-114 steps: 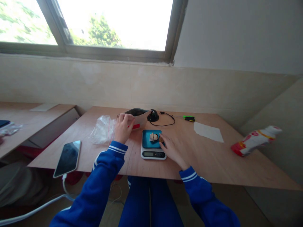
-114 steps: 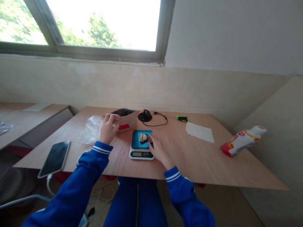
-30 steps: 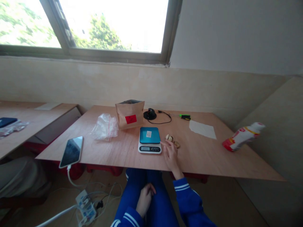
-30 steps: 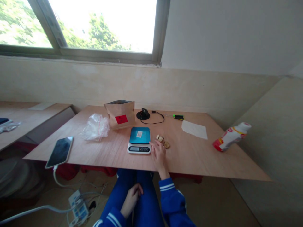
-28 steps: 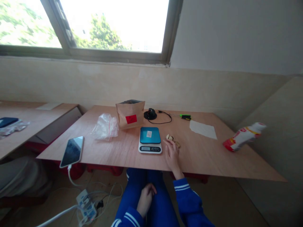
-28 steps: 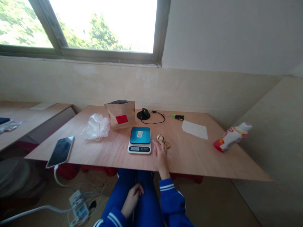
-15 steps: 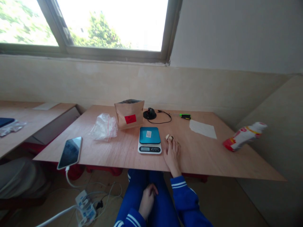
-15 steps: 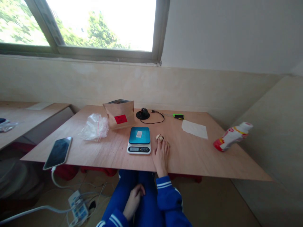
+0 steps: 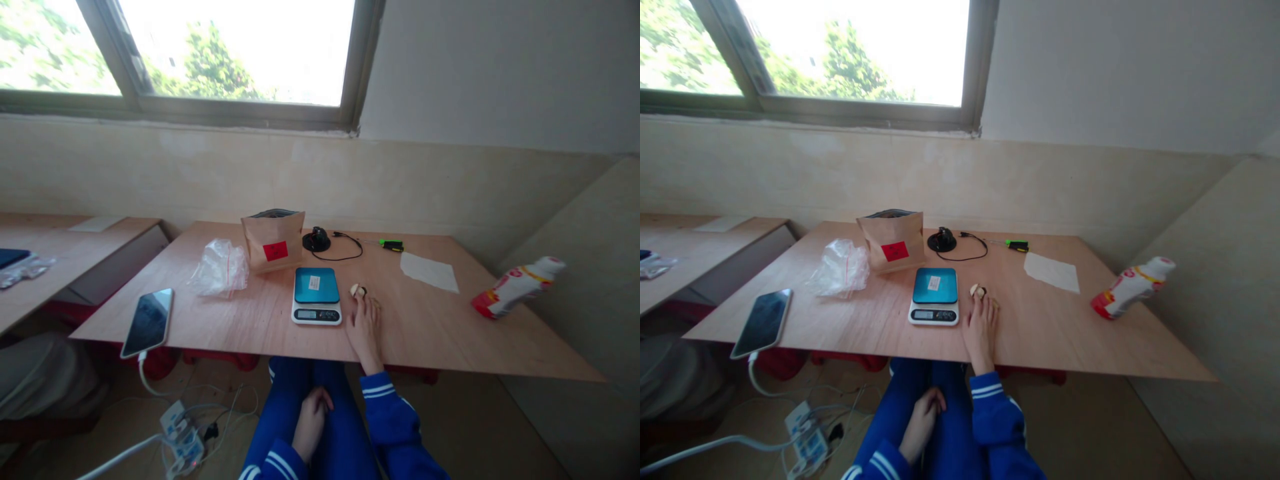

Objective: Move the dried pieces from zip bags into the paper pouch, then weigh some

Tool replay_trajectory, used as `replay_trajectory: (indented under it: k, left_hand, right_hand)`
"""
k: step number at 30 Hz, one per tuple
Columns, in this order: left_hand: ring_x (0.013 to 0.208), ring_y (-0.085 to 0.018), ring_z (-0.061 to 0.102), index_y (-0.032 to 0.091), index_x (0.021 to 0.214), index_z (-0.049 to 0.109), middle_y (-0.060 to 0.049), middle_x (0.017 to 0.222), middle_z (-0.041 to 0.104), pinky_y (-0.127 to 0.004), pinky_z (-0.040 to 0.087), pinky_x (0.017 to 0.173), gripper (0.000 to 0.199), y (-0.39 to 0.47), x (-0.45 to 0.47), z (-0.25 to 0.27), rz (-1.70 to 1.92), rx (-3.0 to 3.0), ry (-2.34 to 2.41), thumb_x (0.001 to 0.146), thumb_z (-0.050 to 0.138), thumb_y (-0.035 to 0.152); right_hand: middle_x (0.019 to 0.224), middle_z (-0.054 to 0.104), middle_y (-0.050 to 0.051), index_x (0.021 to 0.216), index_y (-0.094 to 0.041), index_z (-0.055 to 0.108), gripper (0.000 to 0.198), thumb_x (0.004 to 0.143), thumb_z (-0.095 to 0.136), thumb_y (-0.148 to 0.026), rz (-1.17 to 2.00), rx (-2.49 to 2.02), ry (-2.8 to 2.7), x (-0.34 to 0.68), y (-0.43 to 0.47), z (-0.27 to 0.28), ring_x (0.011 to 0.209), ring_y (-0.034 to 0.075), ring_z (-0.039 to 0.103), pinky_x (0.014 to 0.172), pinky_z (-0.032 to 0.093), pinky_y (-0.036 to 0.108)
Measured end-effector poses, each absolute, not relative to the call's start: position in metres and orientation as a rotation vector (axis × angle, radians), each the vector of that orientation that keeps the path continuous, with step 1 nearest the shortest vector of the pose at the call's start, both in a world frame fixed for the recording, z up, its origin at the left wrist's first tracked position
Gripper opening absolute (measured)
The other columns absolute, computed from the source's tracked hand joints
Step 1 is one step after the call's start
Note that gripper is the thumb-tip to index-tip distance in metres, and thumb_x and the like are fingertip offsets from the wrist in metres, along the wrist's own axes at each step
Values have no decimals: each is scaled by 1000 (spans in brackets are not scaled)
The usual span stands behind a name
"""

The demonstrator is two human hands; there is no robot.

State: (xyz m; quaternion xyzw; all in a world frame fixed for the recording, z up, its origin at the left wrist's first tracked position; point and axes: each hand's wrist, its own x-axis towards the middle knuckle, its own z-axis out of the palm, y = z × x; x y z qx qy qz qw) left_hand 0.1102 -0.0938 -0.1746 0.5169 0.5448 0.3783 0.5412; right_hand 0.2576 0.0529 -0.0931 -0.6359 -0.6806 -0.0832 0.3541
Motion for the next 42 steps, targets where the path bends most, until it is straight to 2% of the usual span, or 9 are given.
replay_trajectory:
  k: [9, 14, 20, 25, 28, 32, 34, 38, 42]
  left_hand:
    - [65, -16, 47, 18, 66, 51, 0, 64, 49, -26, 34, 65, 23, -93, 107, -178, 905, 1215, 1299, 70, 32, 6]
    - [64, -16, 46, 18, 65, 51, 0, 63, 48, -26, 35, 65, 24, -93, 107, -176, 902, 1217, 1305, 71, 32, 6]
    - [65, -16, 47, 19, 66, 50, 0, 64, 48, -27, 34, 65, 23, -94, 106, -177, 892, 1228, 1314, 72, 32, 7]
    - [66, -16, 47, 18, 66, 50, 0, 65, 48, -27, 34, 66, 23, -96, 107, -175, 906, 1226, 1302, 71, 31, 6]
    - [66, -16, 47, 18, 67, 50, -1, 66, 48, -27, 34, 67, 24, -95, 107, -177, 916, 1220, 1294, 71, 31, 5]
    - [65, -16, 47, 17, 67, 50, -1, 65, 48, -26, 34, 66, 25, -94, 106, -180, 903, 1217, 1302, 70, 30, 3]
    - [65, -16, 47, 17, 67, 51, -1, 65, 48, -26, 34, 65, 25, -94, 105, -180, 906, 1219, 1300, 71, 30, 3]
    - [64, -15, 46, 17, 67, 50, 0, 64, 47, -26, 34, 64, 25, -94, 105, -177, 909, 1203, 1288, 71, 30, 3]
    - [64, -16, 46, 17, 66, 50, -1, 64, 47, -26, 34, 65, 25, -94, 107, -175, 901, 1190, 1291, 71, 30, 3]
  right_hand:
    - [127, 49, 20, 131, -11, 43, 49, 82, 41, -16, -202, -1593, -1731, 258, 54, -93, 122, 33, 37, 103, 29, 58]
    - [123, 53, 23, 125, -6, 47, 44, 82, 41, -16, -196, -1654, -1708, 254, 51, -92, 120, 34, 40, 99, 33, 56]
    - [124, 56, 16, 124, -12, 50, 41, 83, 41, -15, -144, -1571, -1696, 256, 56, -79, 117, 29, 46, 100, 37, 50]
    - [133, 49, 18, 130, -10, 46, 46, 85, 40, -18, -19, -1531, -1832, 267, 95, -61, 126, 28, 40, 104, 35, 46]
    - [123, 56, 17, 121, -11, 55, 41, 83, 43, -14, 73, -1525, -1966, 272, 123, -55, 121, 28, 45, 106, 33, 47]
    - [103, 64, 15, 100, -12, 65, 30, 80, 44, -9, 142, -1509, -2016, 277, 138, -60, 103, 26, 56, 96, 42, 43]
    - [104, 64, 15, 100, -13, 65, 30, 81, 43, -9, 140, -1494, -1991, 278, 136, -62, 102, 25, 57, 93, 45, 41]
    - [111, 63, 14, 113, -13, 59, 33, 83, 47, -15, 146, -1446, -1880, 270, 136, -47, 103, 25, 58, 92, 47, 41]
    - [109, 66, 11, 111, -17, 61, 30, 84, 55, -27, 252, -1242, -1797, 237, 144, -18, 101, 24, 61, 89, 48, 40]
